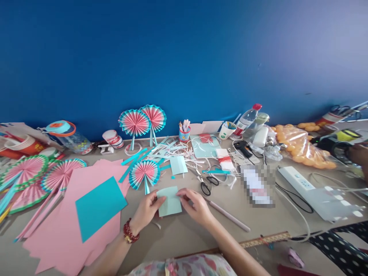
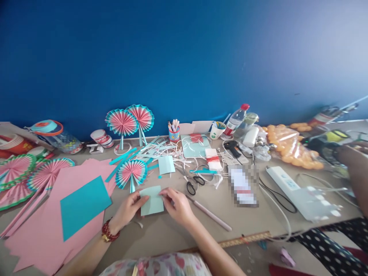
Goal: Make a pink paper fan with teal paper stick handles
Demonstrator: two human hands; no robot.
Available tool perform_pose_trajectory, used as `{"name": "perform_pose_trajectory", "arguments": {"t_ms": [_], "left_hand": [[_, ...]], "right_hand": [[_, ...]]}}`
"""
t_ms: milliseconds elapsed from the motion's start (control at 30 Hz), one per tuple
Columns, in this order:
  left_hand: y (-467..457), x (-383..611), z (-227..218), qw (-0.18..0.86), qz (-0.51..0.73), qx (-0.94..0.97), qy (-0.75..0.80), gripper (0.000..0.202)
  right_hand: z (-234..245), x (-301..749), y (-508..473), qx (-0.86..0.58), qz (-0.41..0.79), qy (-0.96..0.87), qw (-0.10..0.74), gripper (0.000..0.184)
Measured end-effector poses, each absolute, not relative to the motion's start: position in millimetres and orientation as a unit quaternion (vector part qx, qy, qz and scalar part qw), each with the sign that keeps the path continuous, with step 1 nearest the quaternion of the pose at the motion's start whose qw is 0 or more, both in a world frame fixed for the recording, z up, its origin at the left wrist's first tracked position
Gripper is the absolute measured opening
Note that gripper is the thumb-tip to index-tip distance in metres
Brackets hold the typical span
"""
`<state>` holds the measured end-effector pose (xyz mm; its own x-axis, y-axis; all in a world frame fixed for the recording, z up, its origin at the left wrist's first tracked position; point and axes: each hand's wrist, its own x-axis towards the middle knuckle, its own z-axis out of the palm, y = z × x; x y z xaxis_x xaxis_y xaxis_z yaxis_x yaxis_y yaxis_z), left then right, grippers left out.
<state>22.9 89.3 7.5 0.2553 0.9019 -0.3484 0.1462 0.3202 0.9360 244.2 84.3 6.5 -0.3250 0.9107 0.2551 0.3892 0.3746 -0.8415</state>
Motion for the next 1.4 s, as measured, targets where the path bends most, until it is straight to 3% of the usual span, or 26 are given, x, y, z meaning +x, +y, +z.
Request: {"name": "perform_pose_trajectory", "arguments": {"t_ms": [333, 500, 667, 867, 967, 1033, 1200, 1300, 1400], "left_hand": [[91.2, 20.9, 9.8, 0.615, 0.281, 0.505, 0.537, 0.05], [89.6, 21.1, 10.1, 0.605, 0.28, 0.507, 0.546, 0.05], [89.5, 19.0, 9.4, 0.526, 0.301, 0.569, 0.556, 0.048], [90.2, 21.6, 7.1, 0.499, 0.299, 0.588, 0.562, 0.047], [88.9, 23.3, 9.9, 0.499, 0.282, 0.597, 0.561, 0.047], [86.4, 22.7, 15.3, 0.445, 0.273, 0.636, 0.568, 0.039], [73.7, 18.0, 32.1, 0.185, 0.216, 0.808, 0.516, 0.026], [67.6, 16.7, 30.9, 0.169, 0.152, 0.875, 0.427, 0.016], [67.4, 16.7, 20.5, 0.175, 0.164, 0.865, 0.44, 0.013]], "right_hand": [[12.0, 254.4, 81.4, -0.429, 0.305, -0.789, 0.316, 0.028], [7.3, 253.5, 82.5, -0.427, 0.296, -0.788, 0.331, 0.022], [6.9, 253.6, 83.4, -0.415, 0.291, -0.787, 0.352, 0.018], [8.5, 256.1, 77.4, -0.407, 0.169, -0.842, 0.31, 0.027], [8.7, 255.0, 73.6, -0.389, 0.136, -0.867, 0.282, 0.021], [7.5, 253.7, 72.6, -0.387, 0.132, -0.872, 0.27, 0.018], [1.5, 253.1, 73.1, -0.376, 0.177, -0.87, 0.265, 0.015], [2.3, 254.2, 72.1, -0.392, 0.213, -0.854, 0.268, 0.015], [6.5, 252.9, 70.1, -0.415, 0.232, -0.841, 0.26, 0.016]]}}
